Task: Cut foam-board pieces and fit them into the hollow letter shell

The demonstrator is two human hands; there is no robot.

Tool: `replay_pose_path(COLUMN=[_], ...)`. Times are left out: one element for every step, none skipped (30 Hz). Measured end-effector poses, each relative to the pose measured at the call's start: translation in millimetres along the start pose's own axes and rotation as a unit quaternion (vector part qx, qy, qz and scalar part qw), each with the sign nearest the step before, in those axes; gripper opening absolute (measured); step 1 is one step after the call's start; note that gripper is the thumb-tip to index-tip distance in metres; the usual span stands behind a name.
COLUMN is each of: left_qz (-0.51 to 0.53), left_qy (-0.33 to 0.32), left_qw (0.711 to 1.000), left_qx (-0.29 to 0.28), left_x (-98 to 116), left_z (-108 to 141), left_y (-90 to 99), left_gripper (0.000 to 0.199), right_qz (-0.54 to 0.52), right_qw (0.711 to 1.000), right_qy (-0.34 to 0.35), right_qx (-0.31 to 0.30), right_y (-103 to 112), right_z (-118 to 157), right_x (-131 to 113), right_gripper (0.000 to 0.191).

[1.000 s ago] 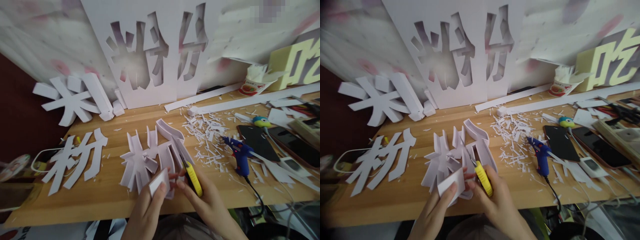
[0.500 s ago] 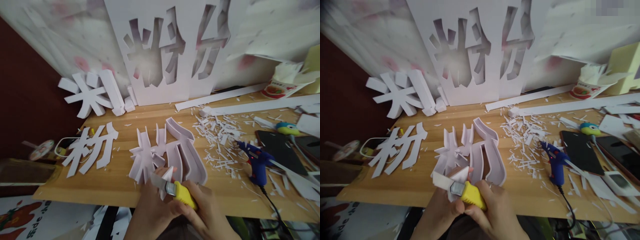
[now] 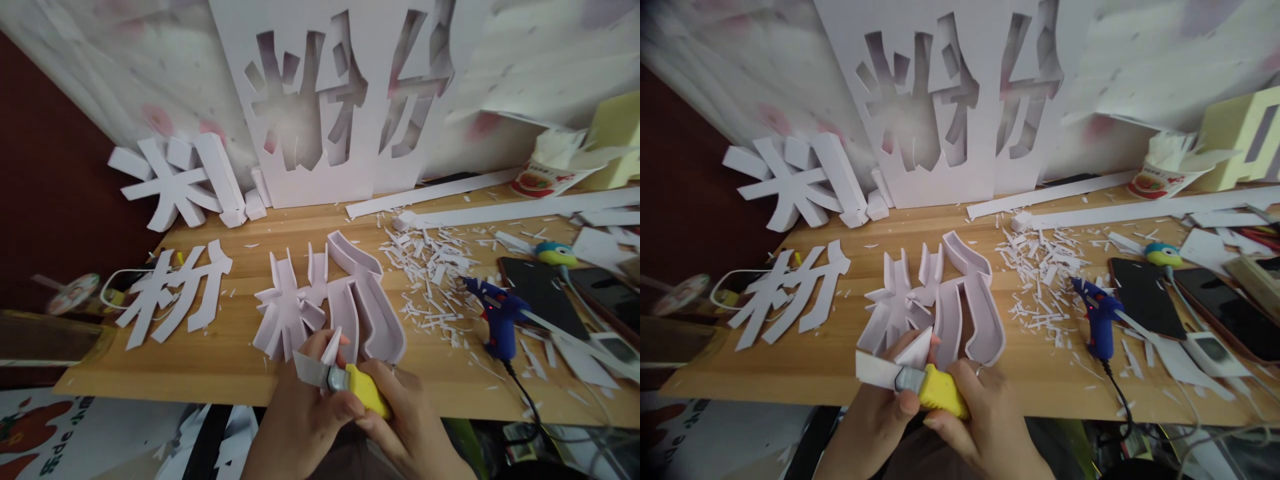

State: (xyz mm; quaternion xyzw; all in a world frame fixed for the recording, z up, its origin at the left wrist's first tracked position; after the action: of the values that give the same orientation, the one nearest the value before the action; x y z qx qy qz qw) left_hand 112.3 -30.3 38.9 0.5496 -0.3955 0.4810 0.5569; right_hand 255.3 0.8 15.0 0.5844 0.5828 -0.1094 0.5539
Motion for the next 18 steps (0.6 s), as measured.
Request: replay_pose_path(left_qz=[-0.005,-0.01,-0.015,-0.02,-0.023,-0.026,-0.03,-0.035,-0.042,-0.049,-0.055,-0.059,-0.062,-0.062,-0.061,-0.058,-0.054,-0.051], left_qy=[-0.003,-0.008,-0.012,-0.017,-0.024,-0.034,-0.044,-0.053,-0.061,-0.068,-0.073,-0.075,-0.076,-0.077,-0.078,-0.078,-0.079,-0.08], left_qw=[1.0,1.0,1.0,1.0,0.999,0.999,0.998,0.998,0.997,0.996,0.995,0.994,0.994,0.993,0.993,0.993,0.993,0.993], left_qx=[0.002,0.004,0.007,0.01,0.013,0.018,0.022,0.026,0.031,0.035,0.039,0.044,0.051,0.058,0.063,0.065,0.067,0.069], left_x=[0.4,1.1,1.9,2.9,4.6,6.9,9.3,11.8,14.0,15.8,16.9,17.1,16.7,15.9,14.9,13.9,13.2,13.0], left_z=[0.8,1.4,1.9,2.2,2.3,2.1,1.8,1.4,1.0,0.6,0.2,-0.1,-0.4,-0.5,-0.6,-0.6,-0.5,-0.3], left_y=[0.4,0.9,1.3,1.8,2.3,2.7,3.0,3.0,3.0,2.7,2.3,2.0,1.9,1.8,1.7,1.4,1.2,1.0], left_gripper=[0.077,0.075,0.075,0.075,0.076,0.076,0.076,0.075,0.073,0.072,0.071,0.071,0.071,0.072,0.074,0.075,0.076,0.076], right_qz=[-0.001,-0.001,-0.001,0.0,0.001,0.003,0.003,0.002,0.001,-0.001,-0.001,0.0,0.0,-0.001,-0.002,-0.004,-0.005,-0.004], right_qw=[1.0,1.0,1.0,1.0,1.0,1.0,1.0,1.0,1.0,1.0,1.0,1.0,1.0,1.0,1.0,1.0,1.0,1.0], right_qy=[0.0,0.0,0.002,0.005,0.008,0.013,0.015,0.017,0.02,0.021,0.021,0.02,0.017,0.014,0.009,0.006,0.003,0.0], right_qx=[0.001,0.002,0.001,0.002,0.004,0.009,0.013,0.015,0.017,0.017,0.016,0.015,0.016,0.016,0.015,0.012,0.01,0.005], right_y=[-0.6,-1.3,-2.1,-2.8,-3.1,-3.0,-2.8,-2.6,-2.3,-2.2,-2.1,-2.2,-2.2,-2.5,-3.1,-3.9,-4.8,-5.9], right_z=[-0.2,-0.5,-0.9,-1.4,-1.9,-2.3,-2.8,-3.1,-3.3,-3.4,-3.3,-3.2,-3.0,-2.7,-2.3,-1.8,-1.2,-0.5], right_x=[-0.2,-0.7,-1.5,-2.6,-3.9,-5.0,-5.9,-6.6,-7.1,-7.5,-7.6,-7.4,-7.2,-7.0,-6.6,-6.2,-5.7,-5.1], right_gripper=[0.055,0.056,0.056,0.055,0.054,0.053,0.052,0.052,0.052,0.053,0.053,0.054,0.054,0.055,0.056,0.056,0.057,0.057])
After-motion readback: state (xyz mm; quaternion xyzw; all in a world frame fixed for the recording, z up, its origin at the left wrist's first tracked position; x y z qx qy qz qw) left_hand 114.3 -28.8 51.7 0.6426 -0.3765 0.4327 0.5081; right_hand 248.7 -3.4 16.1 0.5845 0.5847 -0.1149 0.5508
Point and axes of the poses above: each hand's wrist, its own z-axis away from the middle knuckle, its own y-axis out of the back of the hand, x = y × z, the point moved 5 cm from there along -z, towards the middle knuckle, and after that the axes turned 3 degrees about x, right-handed, at the moved point
